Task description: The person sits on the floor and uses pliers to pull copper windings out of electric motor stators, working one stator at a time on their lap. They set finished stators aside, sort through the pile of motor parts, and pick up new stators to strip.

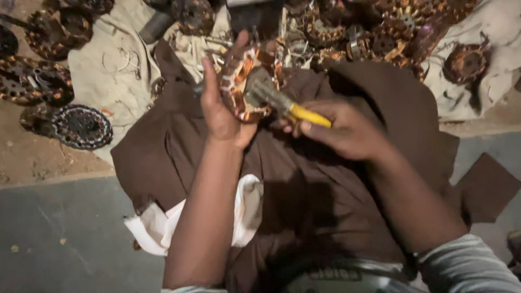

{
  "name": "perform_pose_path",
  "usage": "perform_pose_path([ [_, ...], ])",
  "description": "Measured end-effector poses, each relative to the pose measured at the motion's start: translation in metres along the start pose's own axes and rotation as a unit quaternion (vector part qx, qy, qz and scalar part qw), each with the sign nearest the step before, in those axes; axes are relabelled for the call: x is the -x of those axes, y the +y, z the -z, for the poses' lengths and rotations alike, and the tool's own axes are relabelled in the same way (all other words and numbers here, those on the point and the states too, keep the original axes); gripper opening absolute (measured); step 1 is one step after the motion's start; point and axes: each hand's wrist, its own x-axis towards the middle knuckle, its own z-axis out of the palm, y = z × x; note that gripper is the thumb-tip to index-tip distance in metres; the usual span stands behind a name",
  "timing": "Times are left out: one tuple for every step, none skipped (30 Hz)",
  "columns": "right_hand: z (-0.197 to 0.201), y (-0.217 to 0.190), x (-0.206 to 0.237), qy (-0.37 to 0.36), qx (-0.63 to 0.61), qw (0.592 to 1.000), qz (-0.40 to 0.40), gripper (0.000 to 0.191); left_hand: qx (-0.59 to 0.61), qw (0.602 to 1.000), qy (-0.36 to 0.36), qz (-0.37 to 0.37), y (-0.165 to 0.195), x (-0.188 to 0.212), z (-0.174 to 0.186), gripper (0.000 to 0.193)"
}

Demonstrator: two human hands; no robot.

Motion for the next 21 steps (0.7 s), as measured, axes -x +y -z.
perform_pose_path([
  [0.001, -0.001, 0.000, -0.015, 0.033, 0.999, 0.031, 0.029, 0.020, 1.000, -0.007, 0.003, 0.001, 0.001, -0.001, 0.080],
  [0.002, -0.002, 0.000, -0.012, 0.084, 0.995, 0.046, 0.027, 0.040, 0.999, -0.016, 0.007, 0.003, 0.002, -0.002, 0.082],
  [0.001, -0.004, 0.000, -0.009, 0.131, 0.990, 0.057, 0.025, 0.060, 0.998, -0.022, 0.012, 0.004, 0.003, -0.004, 0.083],
  [0.001, -0.007, 0.000, -0.007, 0.176, 0.982, 0.064, 0.023, 0.060, 0.998, -0.014, 0.015, 0.006, 0.003, -0.005, 0.084],
  [-0.001, -0.009, 0.000, 0.005, 0.202, 0.975, 0.089, 0.022, 0.062, 0.998, -0.001, 0.019, 0.006, 0.004, -0.006, 0.085],
  [-0.002, -0.011, 0.000, 0.015, 0.229, 0.967, 0.114, 0.022, 0.065, 0.998, 0.012, 0.022, 0.007, 0.005, -0.007, 0.085],
  [-0.004, -0.014, 0.000, 0.025, 0.257, 0.956, 0.141, 0.022, 0.074, 0.997, 0.015, 0.020, 0.007, 0.006, -0.008, 0.084],
  [-0.006, -0.016, 0.000, 0.042, 0.281, 0.946, 0.155, 0.024, 0.082, 0.996, 0.017, 0.018, 0.006, 0.006, -0.008, 0.082],
  [-0.008, -0.017, 0.001, 0.060, 0.305, 0.936, 0.168, 0.026, 0.089, 0.996, 0.018, 0.017, 0.005, 0.006, -0.008, 0.081],
  [-0.010, -0.019, 0.001, 0.080, 0.328, 0.924, 0.180, 0.028, 0.089, 0.996, 0.014, 0.000, 0.004, 0.006, -0.007, 0.078],
  [-0.011, -0.020, 0.001, 0.099, 0.376, 0.902, 0.186, 0.030, 0.088, 0.996, 0.010, -0.016, 0.004, 0.006, -0.007, 0.075],
  [-0.012, -0.022, 0.001, 0.118, 0.423, 0.878, 0.191, 0.031, 0.089, 0.996, 0.007, -0.031, 0.003, 0.006, -0.007, 0.072],
  [-0.014, -0.023, 0.001, 0.137, 0.468, 0.851, 0.195, 0.033, 0.071, 0.997, 0.014, -0.040, 0.002, 0.007, -0.006, 0.071],
  [-0.015, -0.024, 0.000, 0.153, 0.486, 0.835, 0.207, 0.035, 0.052, 0.997, 0.021, -0.049, 0.002, 0.007, -0.006, 0.069],
  [-0.017, -0.026, -0.001, 0.168, 0.504, 0.818, 0.220, 0.036, 0.032, 0.997, 0.026, -0.061, 0.002, 0.006, -0.006, 0.068],
  [-0.018, -0.027, -0.001, 0.182, 0.522, 0.800, 0.234, 0.038, 0.018, 0.997, 0.034, -0.066, 0.002, 0.006, -0.006, 0.067],
  [-0.020, -0.028, -0.001, 0.192, 0.528, 0.796, 0.226, 0.039, 0.004, 0.997, 0.041, -0.072, 0.002, 0.006, -0.007, 0.067],
  [-0.023, -0.029, -0.001, 0.203, 0.535, 0.790, 0.220, 0.041, -0.012, 0.996, 0.046, -0.079, 0.003, 0.005, -0.008, 0.067],
  [-0.024, -0.030, 0.000, 0.216, 0.542, 0.782, 0.218, 0.042, -0.020, 0.994, 0.066, -0.081, 0.003, 0.004, -0.009, 0.065],
  [-0.025, -0.029, 0.000, 0.220, 0.540, 0.782, 0.222, 0.041, -0.028, 0.992, 0.087, -0.083, 0.002, 0.003, -0.011, 0.064],
  [-0.026, -0.027, 0.001, 0.224, 0.537, 0.783, 0.222, 0.040, -0.035, 0.990, 0.110, -0.080, 0.001, 0.003, -0.012, 0.064],
])
